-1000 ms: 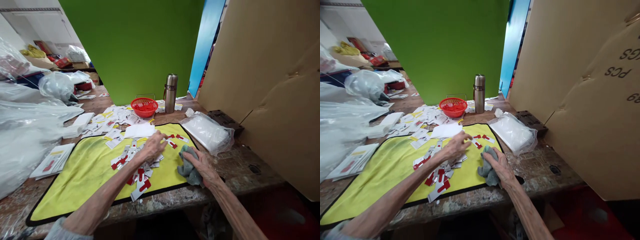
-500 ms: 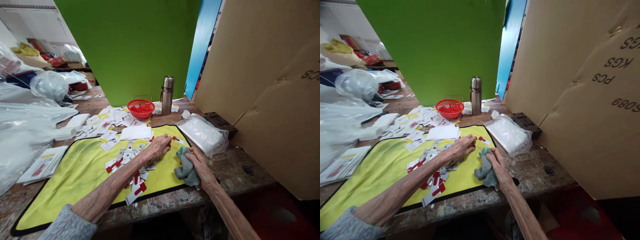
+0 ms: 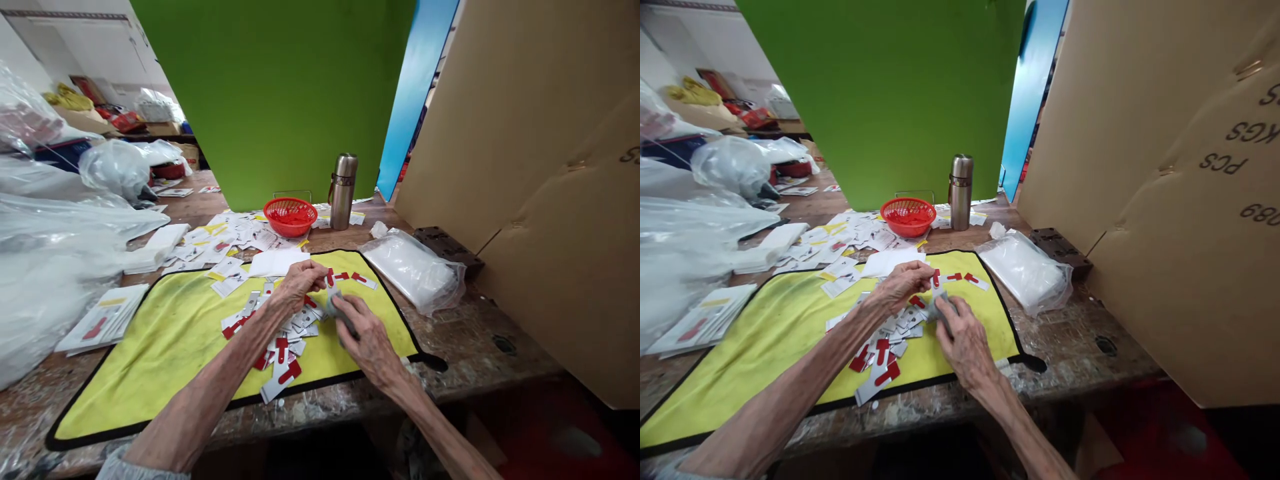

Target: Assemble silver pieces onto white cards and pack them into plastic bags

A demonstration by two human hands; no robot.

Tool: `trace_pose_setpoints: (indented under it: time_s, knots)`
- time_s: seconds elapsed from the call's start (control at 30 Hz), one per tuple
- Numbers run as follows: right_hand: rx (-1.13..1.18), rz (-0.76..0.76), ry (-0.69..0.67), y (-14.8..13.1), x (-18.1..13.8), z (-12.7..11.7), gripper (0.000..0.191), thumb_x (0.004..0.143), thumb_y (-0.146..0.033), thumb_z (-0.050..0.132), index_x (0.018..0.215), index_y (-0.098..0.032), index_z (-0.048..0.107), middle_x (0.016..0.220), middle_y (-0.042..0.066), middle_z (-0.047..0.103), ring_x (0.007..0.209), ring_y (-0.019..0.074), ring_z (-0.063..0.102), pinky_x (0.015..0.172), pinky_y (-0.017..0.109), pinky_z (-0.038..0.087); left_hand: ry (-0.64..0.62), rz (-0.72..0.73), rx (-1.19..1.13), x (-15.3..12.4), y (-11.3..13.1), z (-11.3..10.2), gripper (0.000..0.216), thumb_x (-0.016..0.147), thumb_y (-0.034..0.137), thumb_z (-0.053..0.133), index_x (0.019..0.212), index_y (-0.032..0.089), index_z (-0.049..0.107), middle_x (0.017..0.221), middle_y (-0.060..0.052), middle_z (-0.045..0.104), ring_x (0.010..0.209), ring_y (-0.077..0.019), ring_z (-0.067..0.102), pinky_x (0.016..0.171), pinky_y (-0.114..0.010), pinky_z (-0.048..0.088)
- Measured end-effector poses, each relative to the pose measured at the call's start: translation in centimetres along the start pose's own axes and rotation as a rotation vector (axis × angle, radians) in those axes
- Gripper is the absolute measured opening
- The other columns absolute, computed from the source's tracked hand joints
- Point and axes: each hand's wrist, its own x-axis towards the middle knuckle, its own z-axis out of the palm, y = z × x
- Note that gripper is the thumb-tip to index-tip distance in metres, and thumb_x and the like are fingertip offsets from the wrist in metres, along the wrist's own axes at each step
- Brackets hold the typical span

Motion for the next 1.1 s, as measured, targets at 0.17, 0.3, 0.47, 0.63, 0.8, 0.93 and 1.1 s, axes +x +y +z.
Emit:
trace_pose_setpoints:
  time_s: [0.17, 0.3, 0.47, 0.63, 0.8, 0.93, 1.1]
  knots:
    - [0.328, 0.329, 0.085, 0.2, 0.4, -0.9, 0.032, 0.079, -0.042, 0.054, 0.102, -0.020, 0.060, 0.093, 0.004, 0.067, 0.081, 0.0189, 0.061, 0.074, 0.030, 0.048, -0.097, -0.022, -0.071, -1.2, -0.8, 0.5, 0.019, 0.062, 0.023, 0.072, 0.060, 0.014, 0.055, 0.049, 0.003, 0.055, 0.045, -0.0060, 0.047, 0.048, -0.019, 0.035]
    - [0.484, 0.440, -0.122, -0.8, 0.6, -1.1, 0.029, 0.074, -0.046, 0.063, 0.082, -0.019, 0.058, 0.066, -0.002, 0.061, 0.055, 0.0126, 0.055, 0.051, 0.023, 0.043, -0.128, 0.033, -0.044, -2.0, -1.3, -0.4, 0.022, 0.062, 0.029, 0.071, 0.061, 0.016, 0.053, 0.052, 0.005, 0.051, 0.045, -0.0052, 0.042, 0.048, -0.019, 0.033]
    - [0.581, 0.524, -0.037, 1.2, -0.5, -2.6, 0.037, 0.069, -0.051, 0.069, 0.083, -0.018, 0.059, 0.063, -0.004, 0.057, 0.050, 0.0102, 0.052, 0.045, 0.021, 0.043, -0.031, 0.160, 0.610, -1.1, -0.9, -3.0, 0.015, 0.074, 0.031, 0.061, 0.073, 0.016, 0.062, 0.066, 0.000, 0.058, 0.059, -0.0123, 0.051, 0.059, -0.026, 0.042]
    - [0.639, 0.552, -0.001, 3.1, -0.8, -3.0, 0.041, 0.067, -0.050, 0.073, 0.089, -0.017, 0.061, 0.067, -0.003, 0.059, 0.054, 0.0097, 0.054, 0.050, 0.020, 0.047, -0.154, 0.548, 1.155, 2.3, -1.6, 1.9, 0.023, 0.087, 0.019, 0.044, 0.097, 0.016, 0.065, 0.098, -0.008, 0.061, 0.093, -0.0192, 0.055, 0.086, -0.033, 0.044]
    - [0.720, 0.563, 0.029, 3.0, -1.3, -3.2, 0.038, 0.070, -0.049, 0.071, 0.088, -0.018, 0.060, 0.065, -0.003, 0.059, 0.055, 0.0102, 0.055, 0.052, 0.021, 0.047, -0.323, 0.641, 1.227, 4.7, -2.7, 6.6, 0.017, 0.081, 0.013, 0.051, 0.094, 0.015, 0.063, 0.108, -0.013, 0.058, 0.107, -0.0288, 0.046, 0.093, -0.044, 0.038]
    - [0.778, 0.559, 0.066, 3.2, -1.6, -3.2, 0.034, 0.071, -0.046, 0.070, 0.088, -0.021, 0.056, 0.067, -0.003, 0.061, 0.056, 0.0112, 0.057, 0.053, 0.021, 0.048, -0.348, 0.604, 1.120, 5.2, -2.6, 6.5, 0.016, 0.073, 0.009, 0.057, 0.088, 0.015, 0.060, 0.103, -0.011, 0.059, 0.104, -0.0273, 0.047, 0.093, -0.042, 0.037]
    - [0.822, 0.635, 0.110, 3.3, -1.4, -3.5, 0.032, 0.072, -0.045, 0.064, 0.093, -0.025, 0.051, 0.073, -0.003, 0.066, 0.059, 0.0158, 0.062, 0.049, 0.023, 0.047, -0.303, 0.415, 0.872, 4.7, -2.0, 5.3, 0.007, 0.076, 0.012, 0.051, 0.078, 0.016, 0.057, 0.074, -0.002, 0.058, 0.075, -0.0161, 0.054, 0.071, -0.028, 0.044]
